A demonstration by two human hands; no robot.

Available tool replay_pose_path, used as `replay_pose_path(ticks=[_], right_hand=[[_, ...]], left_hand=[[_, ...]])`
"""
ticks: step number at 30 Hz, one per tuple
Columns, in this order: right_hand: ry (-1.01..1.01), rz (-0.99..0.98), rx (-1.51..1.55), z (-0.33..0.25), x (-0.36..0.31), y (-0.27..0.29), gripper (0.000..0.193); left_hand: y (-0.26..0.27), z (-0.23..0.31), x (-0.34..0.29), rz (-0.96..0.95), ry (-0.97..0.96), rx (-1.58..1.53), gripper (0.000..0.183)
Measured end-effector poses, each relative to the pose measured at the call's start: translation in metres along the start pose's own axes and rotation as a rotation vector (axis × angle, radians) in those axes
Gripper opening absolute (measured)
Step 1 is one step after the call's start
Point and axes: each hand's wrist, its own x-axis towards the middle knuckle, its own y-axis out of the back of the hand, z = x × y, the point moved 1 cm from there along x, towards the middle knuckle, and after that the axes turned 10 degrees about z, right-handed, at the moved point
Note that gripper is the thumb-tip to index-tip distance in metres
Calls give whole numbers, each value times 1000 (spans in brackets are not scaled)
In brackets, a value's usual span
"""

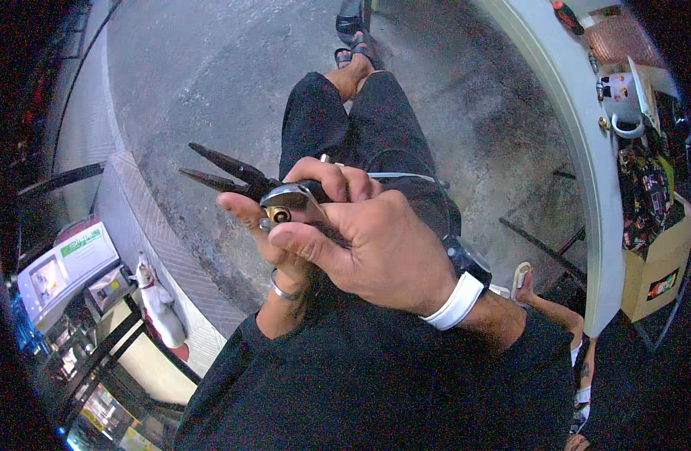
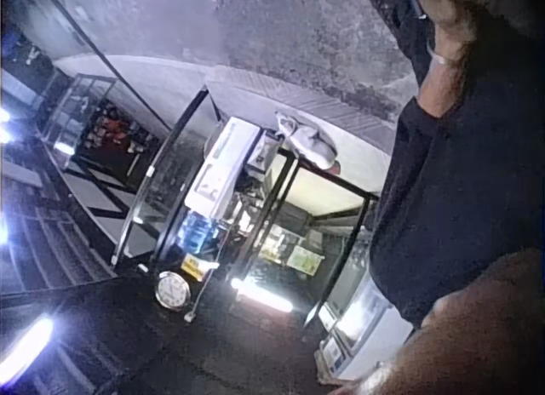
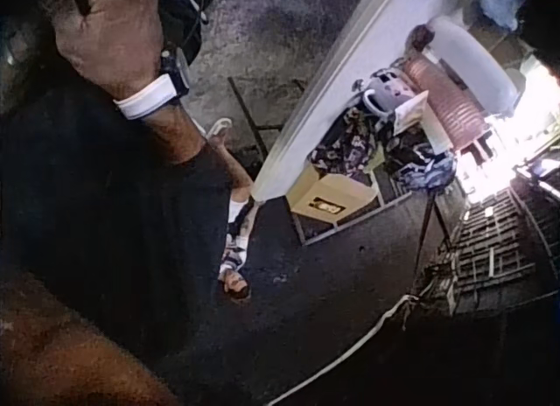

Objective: Assembling a foam lance nozzle by attaching a brass adapter using pliers.

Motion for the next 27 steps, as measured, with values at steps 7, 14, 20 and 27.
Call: replay_pose_path(ticks=[7,14,20,27], right_hand=[[92,-31,-119,0,6,1,33],[30,-15,36,1,5,11,26],[29,130,194,16,-6,6,38],[86,95,-90,15,-9,5,38]], left_hand=[[2,12,-5,61,40,94,98],[1,30,-15,135,52,624,93],[4,20,-16,156,13,693,91],[13,7,-22,149,82,560,80]])
